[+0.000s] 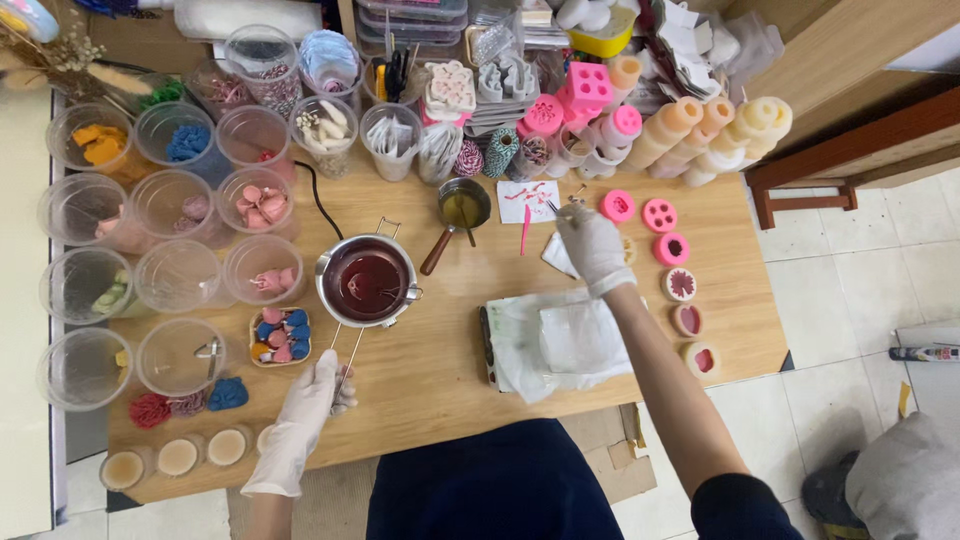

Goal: The person prepares decorative wax items by putting on gloves, stirring a pot of melted dark wax, and using tweezers to handle small wax pieces and wicks on a white cloth.

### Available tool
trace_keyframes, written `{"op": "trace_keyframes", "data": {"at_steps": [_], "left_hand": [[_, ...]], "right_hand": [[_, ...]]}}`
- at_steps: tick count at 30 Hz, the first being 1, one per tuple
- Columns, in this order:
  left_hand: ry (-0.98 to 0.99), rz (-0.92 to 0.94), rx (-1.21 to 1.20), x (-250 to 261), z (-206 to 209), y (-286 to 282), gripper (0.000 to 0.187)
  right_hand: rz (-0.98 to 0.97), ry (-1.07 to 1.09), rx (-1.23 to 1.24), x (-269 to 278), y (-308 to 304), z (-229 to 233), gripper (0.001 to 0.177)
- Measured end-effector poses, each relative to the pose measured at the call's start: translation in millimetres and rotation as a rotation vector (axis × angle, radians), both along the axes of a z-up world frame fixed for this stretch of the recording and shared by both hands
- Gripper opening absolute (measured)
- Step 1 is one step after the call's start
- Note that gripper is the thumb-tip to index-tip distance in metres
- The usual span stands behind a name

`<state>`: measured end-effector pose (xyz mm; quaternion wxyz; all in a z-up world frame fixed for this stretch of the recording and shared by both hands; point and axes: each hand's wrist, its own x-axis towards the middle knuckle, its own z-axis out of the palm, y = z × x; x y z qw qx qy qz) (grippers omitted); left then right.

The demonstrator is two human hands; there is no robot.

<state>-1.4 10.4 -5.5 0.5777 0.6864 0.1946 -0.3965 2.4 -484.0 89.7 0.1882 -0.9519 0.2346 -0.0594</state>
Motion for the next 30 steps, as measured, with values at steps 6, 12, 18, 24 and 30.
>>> {"op": "trace_keyframes", "data": {"at_steps": [6, 12, 18, 24, 30], "left_hand": [[-0.024, 0.013, 0.058, -6.0, -6.8, -6.5, 0.053], [-0.048, 0.049, 0.086, -2.1, -1.6, -6.8, 0.051], [-0.043, -0.001, 0.087, -3.2, 7.2, -10.7, 0.055], [-0.064, -0.031, 0.076, -3.3, 25.6, -16.7, 0.056], [-0.125, -0.121, 0.196, -4.2, 51.2, -20.0, 0.062]], "right_hand": [[-0.039, 0.155, -0.143, 19.8, -87.5, -111.9, 0.036], [0.02, 0.466, -0.296, 34.2, -91.1, -136.6, 0.026], [0.038, 0.297, -0.281, 35.6, -94.9, -137.3, 0.027], [-0.006, 0.007, -0.242, 31.5, -47.2, -43.4, 0.02], [0.496, -0.303, 0.02, 25.2, 104.3, 69.3, 0.01]]}}
